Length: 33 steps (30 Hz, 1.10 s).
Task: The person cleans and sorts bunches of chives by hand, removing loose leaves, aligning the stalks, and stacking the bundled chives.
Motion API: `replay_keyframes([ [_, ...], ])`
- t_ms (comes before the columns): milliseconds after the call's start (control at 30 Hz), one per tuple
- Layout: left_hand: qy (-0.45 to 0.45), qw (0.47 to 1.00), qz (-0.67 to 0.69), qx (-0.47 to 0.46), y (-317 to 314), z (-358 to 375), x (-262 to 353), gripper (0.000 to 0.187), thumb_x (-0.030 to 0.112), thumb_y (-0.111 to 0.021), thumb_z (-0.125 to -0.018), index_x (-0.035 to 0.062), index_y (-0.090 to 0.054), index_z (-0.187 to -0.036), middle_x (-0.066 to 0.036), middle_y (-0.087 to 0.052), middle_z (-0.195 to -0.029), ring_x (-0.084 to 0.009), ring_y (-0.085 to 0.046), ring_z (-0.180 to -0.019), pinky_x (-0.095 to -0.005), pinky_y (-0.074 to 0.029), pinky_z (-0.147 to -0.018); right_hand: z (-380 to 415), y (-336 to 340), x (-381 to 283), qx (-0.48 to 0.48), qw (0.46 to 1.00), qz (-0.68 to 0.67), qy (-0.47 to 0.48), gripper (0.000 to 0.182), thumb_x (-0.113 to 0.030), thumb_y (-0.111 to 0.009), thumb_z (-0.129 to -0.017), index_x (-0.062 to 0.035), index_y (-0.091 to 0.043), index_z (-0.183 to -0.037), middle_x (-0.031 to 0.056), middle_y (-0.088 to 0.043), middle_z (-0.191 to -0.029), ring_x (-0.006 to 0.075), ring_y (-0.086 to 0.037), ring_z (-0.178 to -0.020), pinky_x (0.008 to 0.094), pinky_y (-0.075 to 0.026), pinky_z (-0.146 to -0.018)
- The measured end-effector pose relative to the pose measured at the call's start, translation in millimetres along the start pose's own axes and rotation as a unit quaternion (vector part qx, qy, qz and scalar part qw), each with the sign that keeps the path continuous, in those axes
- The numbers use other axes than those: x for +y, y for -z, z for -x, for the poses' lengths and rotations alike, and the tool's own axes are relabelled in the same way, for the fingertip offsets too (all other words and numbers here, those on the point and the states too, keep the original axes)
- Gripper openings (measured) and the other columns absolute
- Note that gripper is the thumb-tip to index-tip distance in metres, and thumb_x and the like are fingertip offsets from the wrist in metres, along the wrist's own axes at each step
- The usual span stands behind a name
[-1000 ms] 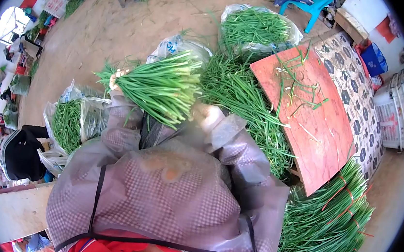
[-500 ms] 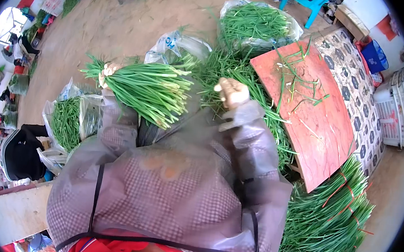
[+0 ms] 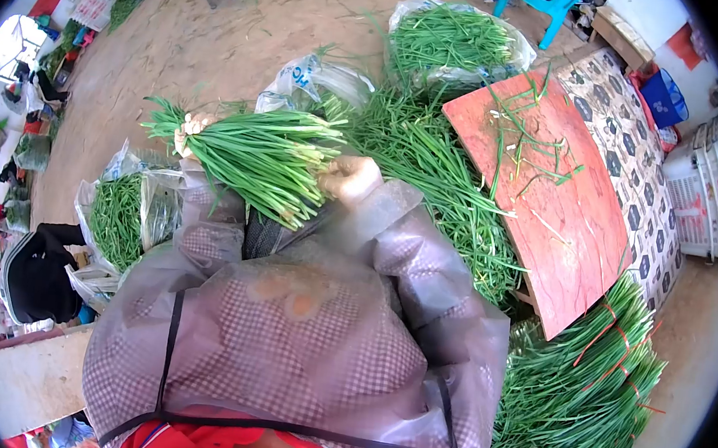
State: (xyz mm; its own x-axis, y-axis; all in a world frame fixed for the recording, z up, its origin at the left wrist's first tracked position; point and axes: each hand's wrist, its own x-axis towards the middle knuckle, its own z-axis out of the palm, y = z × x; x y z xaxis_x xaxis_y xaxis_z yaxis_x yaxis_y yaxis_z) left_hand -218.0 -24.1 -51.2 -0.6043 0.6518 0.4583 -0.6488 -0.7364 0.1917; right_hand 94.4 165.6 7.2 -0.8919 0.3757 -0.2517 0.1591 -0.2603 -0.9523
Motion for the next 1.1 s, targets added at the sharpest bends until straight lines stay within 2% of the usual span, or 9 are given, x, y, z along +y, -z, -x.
replay_keyframes([
  [167, -0.057, 0.990, -0.040, 0.120, -15, -1, -4, 0.015, 0.012, -0.058, -0.074, 0.0045, -0.055, -0.087, 0.001, -0.045, -0.067, -0.0112, -0.042, -0.064, -0.0310, -0.038, -0.080, 0, 15, -1, -0.002, 0.997, 0.070, -0.009, 0.009, -0.008, -0.067, -0.073, -0.0002, -0.064, -0.075, 0.0030, -0.062, -0.065, 0.0097, -0.053, -0.056, 0.0246, -0.042, -0.053],
  [300, -0.055, 0.989, -0.034, 0.136, -10, -2, 1, 0.012, 0.013, -0.053, -0.075, 0.0045, -0.054, -0.084, 0.001, -0.041, -0.065, -0.0115, -0.038, -0.063, -0.0327, -0.037, -0.083, 21, 79, -8, 0.087, 0.931, 0.340, 0.098, 0.010, -0.012, -0.058, -0.077, -0.0050, -0.064, -0.078, 0.0131, -0.062, -0.065, 0.0230, -0.061, -0.059, 0.0341, -0.049, -0.056],
  [433, -0.040, 0.993, -0.050, 0.100, 5, -2, 19, 0.010, 0.013, -0.052, -0.075, 0.0056, -0.054, -0.081, 0.001, -0.040, -0.065, -0.0114, -0.037, -0.062, -0.0322, -0.035, -0.085, 44, 162, 19, 0.223, 0.707, 0.671, -0.016, 0.013, -0.017, -0.064, -0.076, -0.0107, -0.067, -0.087, 0.0117, -0.064, -0.073, 0.0252, -0.062, -0.063, 0.0359, -0.050, -0.062],
  [533, -0.019, 0.989, -0.095, 0.109, 5, -7, 18, 0.010, 0.013, -0.051, -0.076, 0.0051, -0.053, -0.083, 0.001, -0.040, -0.065, -0.0115, -0.038, -0.062, -0.0328, -0.035, -0.083, 49, 145, 7, 0.277, 0.753, 0.576, 0.154, 0.021, -0.017, -0.064, -0.078, -0.0124, -0.068, -0.098, 0.0138, -0.065, -0.086, 0.0258, -0.063, -0.074, 0.0362, -0.051, -0.068],
  [600, -0.020, 0.991, -0.104, 0.077, 4, -9, 14, 0.013, 0.014, -0.050, -0.078, 0.0046, -0.052, -0.086, 0.001, -0.040, -0.065, -0.0113, -0.039, -0.062, -0.0336, -0.036, -0.083, 42, 102, -25, 0.153, 0.883, 0.379, 0.232, 0.022, -0.009, -0.060, -0.082, -0.0058, -0.067, -0.102, 0.0131, -0.066, -0.095, 0.0246, -0.061, -0.088, 0.0322, -0.049, -0.078],
  [733, -0.018, 0.994, -0.083, 0.069, -9, -11, 3, 0.016, 0.015, -0.049, -0.078, 0.0040, -0.050, -0.089, 0.002, -0.040, -0.065, -0.0112, -0.038, -0.060, -0.0347, -0.036, -0.083, 13, 37, -47, 0.065, 0.811, 0.406, 0.417, 0.016, -0.012, -0.060, -0.082, -0.0029, -0.068, -0.092, 0.0109, -0.068, -0.089, 0.0268, -0.063, -0.077, 0.0353, -0.052, -0.072],
  [767, -0.020, 0.994, -0.084, 0.068, -10, -11, 2, 0.016, 0.015, -0.049, -0.078, 0.0040, -0.050, -0.089, 0.002, -0.040, -0.065, -0.0112, -0.038, -0.060, -0.0347, -0.036, -0.083, 8, 23, -46, 0.083, 0.882, 0.323, 0.332, 0.021, -0.011, -0.063, -0.080, -0.0019, -0.068, -0.098, 0.0138, -0.064, -0.081, 0.0245, -0.060, -0.070, 0.0316, -0.048, -0.065],
  [833, -0.028, 0.994, -0.084, 0.060, -4, -9, 2, 0.014, 0.014, -0.049, -0.078, 0.0041, -0.049, -0.088, 0.002, -0.039, -0.063, -0.0113, -0.036, -0.058, -0.0346, -0.035, -0.082, 1, 14, -52, 0.094, 0.898, 0.339, 0.264, 0.026, -0.013, -0.065, -0.078, -0.0036, -0.066, -0.102, 0.0132, -0.062, -0.078, 0.0238, -0.059, -0.069, 0.0313, -0.048, -0.064],
  [1100, -0.033, 0.990, -0.087, 0.103, 0, -6, 3, 0.010, 0.013, -0.046, -0.077, 0.0044, -0.048, -0.081, 0.003, -0.034, -0.058, -0.0115, -0.032, -0.055, -0.0343, -0.035, -0.079, -23, 13, -32, 0.144, 0.868, 0.374, 0.294, 0.048, -0.010, -0.067, -0.074, -0.0077, -0.056, -0.121, 0.0061, -0.061, -0.076, 0.0145, -0.054, -0.061, 0.0277, -0.045, -0.059],
])
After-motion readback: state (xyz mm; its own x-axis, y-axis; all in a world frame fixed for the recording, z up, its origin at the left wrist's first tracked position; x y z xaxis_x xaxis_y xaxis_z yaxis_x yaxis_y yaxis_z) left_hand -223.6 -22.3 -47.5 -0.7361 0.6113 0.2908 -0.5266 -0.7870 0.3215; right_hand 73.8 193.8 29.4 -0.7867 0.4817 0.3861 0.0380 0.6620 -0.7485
